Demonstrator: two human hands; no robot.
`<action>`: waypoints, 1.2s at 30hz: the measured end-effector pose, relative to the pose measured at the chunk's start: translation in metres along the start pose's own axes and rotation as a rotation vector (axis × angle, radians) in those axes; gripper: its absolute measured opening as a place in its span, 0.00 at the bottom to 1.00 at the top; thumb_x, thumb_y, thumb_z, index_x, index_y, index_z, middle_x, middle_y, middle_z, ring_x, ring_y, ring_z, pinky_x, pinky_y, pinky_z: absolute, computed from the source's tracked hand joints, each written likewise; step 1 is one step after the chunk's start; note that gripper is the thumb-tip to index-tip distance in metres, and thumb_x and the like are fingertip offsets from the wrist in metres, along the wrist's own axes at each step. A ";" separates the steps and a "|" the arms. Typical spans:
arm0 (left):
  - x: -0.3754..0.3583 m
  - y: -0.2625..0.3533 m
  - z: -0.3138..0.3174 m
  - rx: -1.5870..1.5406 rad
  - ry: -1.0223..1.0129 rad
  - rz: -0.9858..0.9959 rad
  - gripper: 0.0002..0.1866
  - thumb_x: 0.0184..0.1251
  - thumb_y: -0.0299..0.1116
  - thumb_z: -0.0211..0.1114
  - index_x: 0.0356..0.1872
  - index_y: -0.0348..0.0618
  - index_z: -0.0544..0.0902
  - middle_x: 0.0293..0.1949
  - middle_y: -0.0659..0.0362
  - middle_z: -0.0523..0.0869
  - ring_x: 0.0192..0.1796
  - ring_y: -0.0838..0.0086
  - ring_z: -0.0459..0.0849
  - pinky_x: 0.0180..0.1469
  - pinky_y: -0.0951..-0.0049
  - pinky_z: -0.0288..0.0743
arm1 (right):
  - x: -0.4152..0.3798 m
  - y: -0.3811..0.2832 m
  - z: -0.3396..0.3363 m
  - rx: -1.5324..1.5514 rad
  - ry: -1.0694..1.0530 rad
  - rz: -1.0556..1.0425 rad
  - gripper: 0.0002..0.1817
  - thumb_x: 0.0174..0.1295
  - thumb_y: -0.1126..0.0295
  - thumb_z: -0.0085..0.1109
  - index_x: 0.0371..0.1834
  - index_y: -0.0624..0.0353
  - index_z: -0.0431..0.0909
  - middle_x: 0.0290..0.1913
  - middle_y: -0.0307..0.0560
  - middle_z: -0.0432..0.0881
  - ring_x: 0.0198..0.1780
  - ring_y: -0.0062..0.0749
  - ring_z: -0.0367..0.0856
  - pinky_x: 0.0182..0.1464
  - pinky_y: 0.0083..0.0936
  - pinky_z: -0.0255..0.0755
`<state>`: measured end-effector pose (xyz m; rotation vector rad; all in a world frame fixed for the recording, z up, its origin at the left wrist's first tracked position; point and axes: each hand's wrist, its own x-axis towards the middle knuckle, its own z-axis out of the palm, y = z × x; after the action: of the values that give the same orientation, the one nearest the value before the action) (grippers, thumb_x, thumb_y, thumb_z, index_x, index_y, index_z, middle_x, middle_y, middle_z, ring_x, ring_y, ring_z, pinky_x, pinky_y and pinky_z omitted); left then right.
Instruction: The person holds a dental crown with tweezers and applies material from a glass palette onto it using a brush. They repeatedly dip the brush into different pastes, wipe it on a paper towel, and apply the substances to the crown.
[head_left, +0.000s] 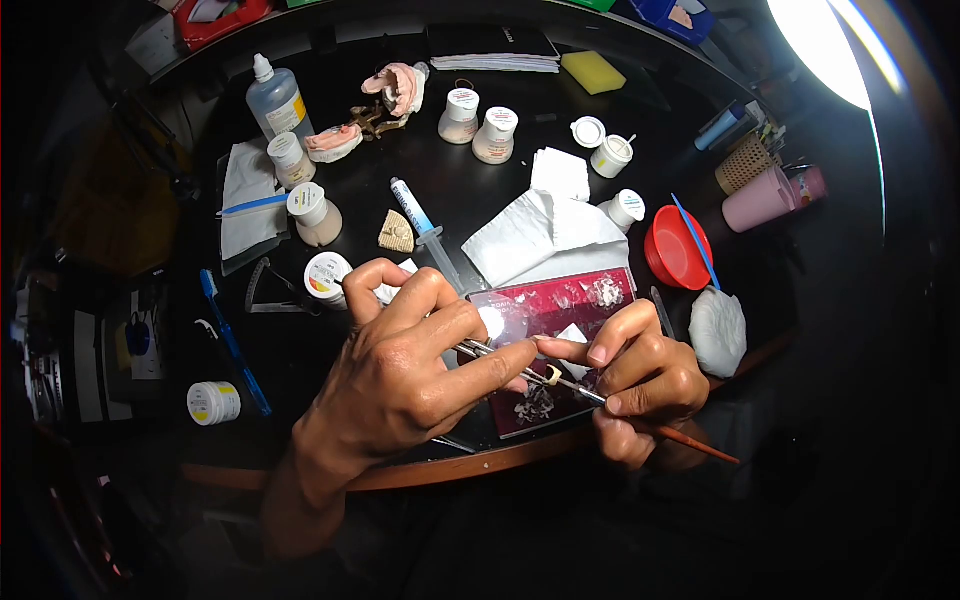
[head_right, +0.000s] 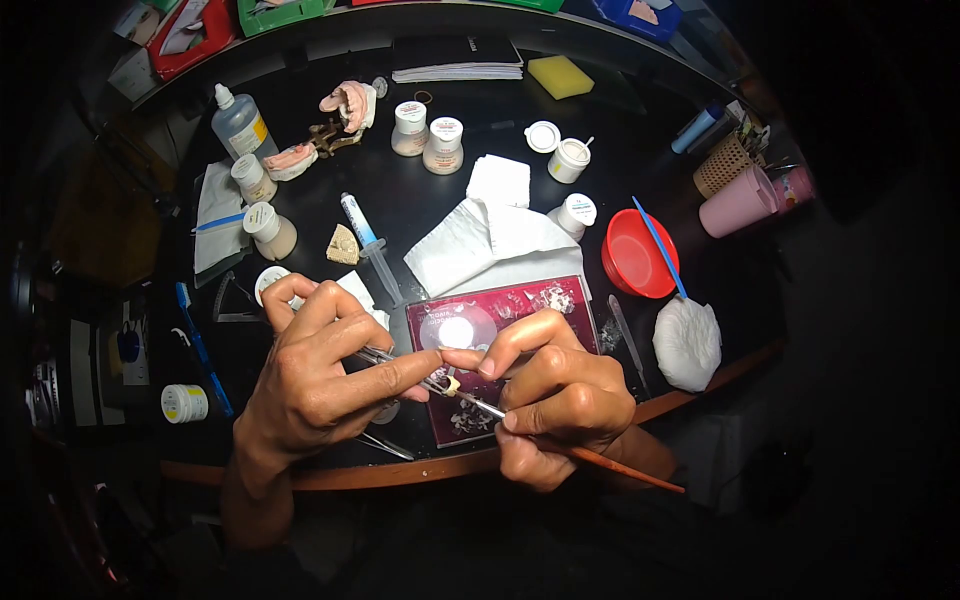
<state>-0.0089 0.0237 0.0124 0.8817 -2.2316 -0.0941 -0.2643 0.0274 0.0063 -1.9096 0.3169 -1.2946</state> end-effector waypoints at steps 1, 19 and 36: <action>0.000 0.000 0.000 -0.004 0.000 0.003 0.15 0.60 0.49 0.79 0.48 0.66 0.97 0.30 0.72 0.80 0.39 0.75 0.77 0.56 0.56 0.58 | 0.000 0.001 0.001 -0.010 0.028 -0.016 0.10 0.54 0.89 0.58 0.35 0.62 0.77 0.36 0.49 0.74 0.51 0.41 0.74 0.61 0.69 0.86; 0.000 -0.001 0.000 -0.046 -0.028 -0.003 0.15 0.61 0.50 0.78 0.48 0.65 0.97 0.28 0.72 0.78 0.38 0.75 0.76 0.55 0.56 0.57 | 0.003 -0.001 0.001 0.008 0.064 0.042 0.12 0.48 0.91 0.59 0.31 0.63 0.76 0.32 0.48 0.76 0.51 0.42 0.80 0.61 0.57 0.91; 0.000 -0.001 -0.001 -0.046 -0.025 -0.003 0.15 0.61 0.50 0.79 0.48 0.65 0.97 0.29 0.72 0.79 0.38 0.75 0.76 0.55 0.56 0.57 | 0.003 0.000 0.003 0.009 0.083 0.047 0.10 0.49 0.90 0.58 0.31 0.64 0.75 0.32 0.47 0.76 0.50 0.41 0.80 0.60 0.56 0.92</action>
<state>-0.0079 0.0231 0.0129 0.8640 -2.2419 -0.1578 -0.2604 0.0266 0.0081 -1.8333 0.3953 -1.3436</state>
